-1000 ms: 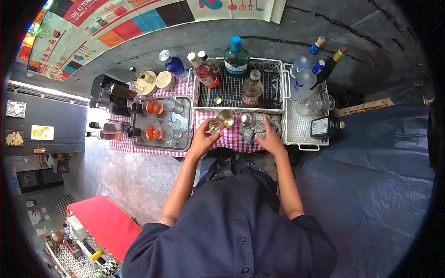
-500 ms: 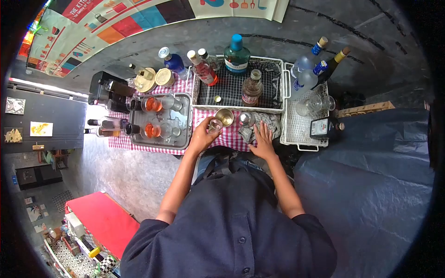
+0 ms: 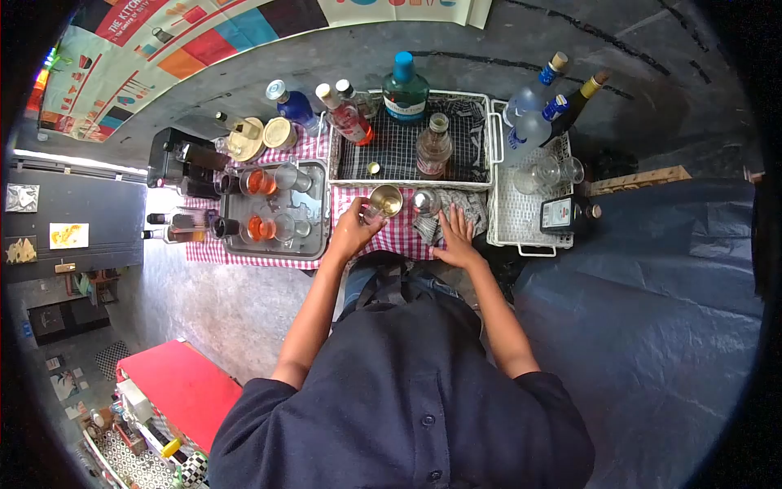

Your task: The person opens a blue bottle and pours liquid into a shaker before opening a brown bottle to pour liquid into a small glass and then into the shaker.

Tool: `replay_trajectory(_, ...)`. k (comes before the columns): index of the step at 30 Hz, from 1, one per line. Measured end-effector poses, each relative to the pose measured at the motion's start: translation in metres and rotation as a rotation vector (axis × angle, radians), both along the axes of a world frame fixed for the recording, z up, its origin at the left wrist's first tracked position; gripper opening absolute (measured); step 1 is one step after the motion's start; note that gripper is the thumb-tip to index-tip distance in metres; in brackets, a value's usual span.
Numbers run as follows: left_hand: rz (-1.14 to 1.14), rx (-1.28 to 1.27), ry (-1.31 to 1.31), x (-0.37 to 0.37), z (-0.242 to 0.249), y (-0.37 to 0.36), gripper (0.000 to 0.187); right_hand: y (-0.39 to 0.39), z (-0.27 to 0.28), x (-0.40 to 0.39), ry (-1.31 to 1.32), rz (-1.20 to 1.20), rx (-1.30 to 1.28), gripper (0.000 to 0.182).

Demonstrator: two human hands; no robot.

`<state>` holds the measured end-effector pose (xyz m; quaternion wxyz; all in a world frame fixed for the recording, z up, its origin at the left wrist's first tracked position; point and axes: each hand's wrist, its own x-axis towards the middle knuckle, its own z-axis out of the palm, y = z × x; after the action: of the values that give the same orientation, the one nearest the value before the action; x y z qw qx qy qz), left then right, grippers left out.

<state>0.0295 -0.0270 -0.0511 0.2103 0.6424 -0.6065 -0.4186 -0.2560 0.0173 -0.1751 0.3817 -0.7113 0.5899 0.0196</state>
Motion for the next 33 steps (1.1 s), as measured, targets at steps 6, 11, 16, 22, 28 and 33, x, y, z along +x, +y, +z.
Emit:
replay_trajectory(6, -0.016, 0.006, 0.002, 0.0, -0.002, -0.004, 0.054, -0.013, -0.001, -0.004, -0.037, 0.027, 0.155, 0.111)
replay_trajectory(11, -0.02, -0.001, -0.024, -0.002, 0.002, -0.004, 0.056, -0.023, 0.003, -0.015, -0.179, 0.001, 0.295, 0.109)
replay_trajectory(16, -0.011, 0.017, -0.037, -0.003, 0.004, -0.006, 0.056, -0.025, 0.002, -0.017, -0.22, -0.017, 0.315, 0.106)
replay_trajectory(22, -0.024, -0.067, -0.012, -0.001, 0.007, -0.005, 0.057, -0.021, 0.004, -0.019, -0.314, -0.086, 0.275, 0.098)
replay_trajectory(28, 0.016, -0.073, 0.112, 0.004, 0.012, -0.002, 0.056, -0.033, 0.024, -0.04, -0.68, -0.427, 0.242, 0.073)
replay_trajectory(33, 0.05, -0.102, 0.186, 0.005, 0.02, 0.004, 0.056, -0.071, 0.087, -0.043, -0.812, -0.45, -0.071, 0.077)
